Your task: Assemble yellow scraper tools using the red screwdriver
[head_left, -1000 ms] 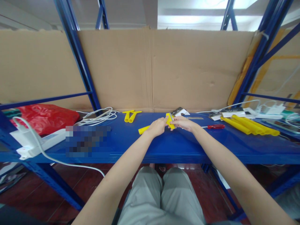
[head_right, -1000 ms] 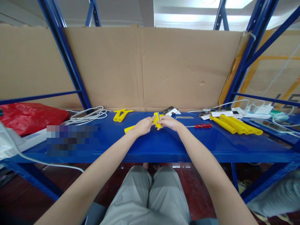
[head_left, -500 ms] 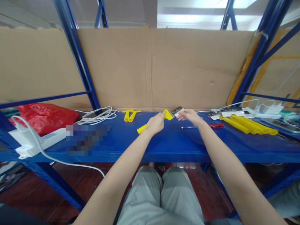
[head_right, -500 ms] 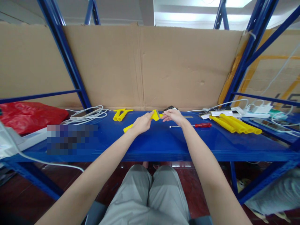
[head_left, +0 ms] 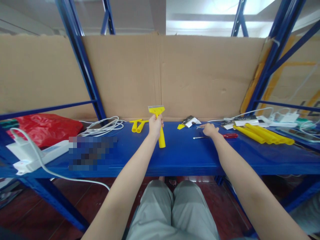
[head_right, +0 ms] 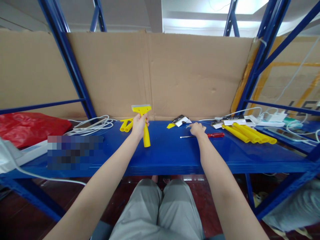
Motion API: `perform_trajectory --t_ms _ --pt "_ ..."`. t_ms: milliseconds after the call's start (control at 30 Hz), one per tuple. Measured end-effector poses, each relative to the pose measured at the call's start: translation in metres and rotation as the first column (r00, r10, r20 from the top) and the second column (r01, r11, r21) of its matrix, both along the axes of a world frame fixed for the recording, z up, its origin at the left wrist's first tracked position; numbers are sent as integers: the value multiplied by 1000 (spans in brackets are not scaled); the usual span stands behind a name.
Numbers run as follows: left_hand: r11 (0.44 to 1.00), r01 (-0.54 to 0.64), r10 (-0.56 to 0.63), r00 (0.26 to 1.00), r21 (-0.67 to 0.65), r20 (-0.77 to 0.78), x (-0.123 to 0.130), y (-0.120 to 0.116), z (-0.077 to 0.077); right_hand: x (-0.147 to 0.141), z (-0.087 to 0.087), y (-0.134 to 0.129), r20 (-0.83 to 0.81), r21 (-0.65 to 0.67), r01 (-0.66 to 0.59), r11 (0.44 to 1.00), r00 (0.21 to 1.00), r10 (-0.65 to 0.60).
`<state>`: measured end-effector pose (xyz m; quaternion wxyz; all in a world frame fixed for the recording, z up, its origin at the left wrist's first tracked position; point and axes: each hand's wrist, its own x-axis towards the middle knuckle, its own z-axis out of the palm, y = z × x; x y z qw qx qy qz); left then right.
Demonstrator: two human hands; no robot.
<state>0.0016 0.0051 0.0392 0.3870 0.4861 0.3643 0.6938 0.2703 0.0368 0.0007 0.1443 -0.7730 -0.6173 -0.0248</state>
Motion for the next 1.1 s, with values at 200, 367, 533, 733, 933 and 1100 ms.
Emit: perform_trajectory --t_ms 200,367,533,733,933,1100 --pt "894 185 -140 980 -408 139 -2 1 -8 5 -3 7 39 -36 -13 999 999 15" --pt "703 361 -392 916 -612 90 6 2 -20 -6 4 2 62 -149 2 989 998 7" --pt "634 349 -475 880 -691 9 10 -2 -22 -14 7 2 113 -146 -16 989 993 33" --pt "629 344 -510 859 -697 -37 9 -6 -21 -17 7 1 148 -147 -17 989 988 39" --pt "625 364 -517 856 -690 -17 8 -7 -20 -17 7 -1 176 -82 8 997 984 6" --pt "621 371 -515 857 -690 -3 8 -10 -19 -12 1 8 152 -78 47 996 988 -35"
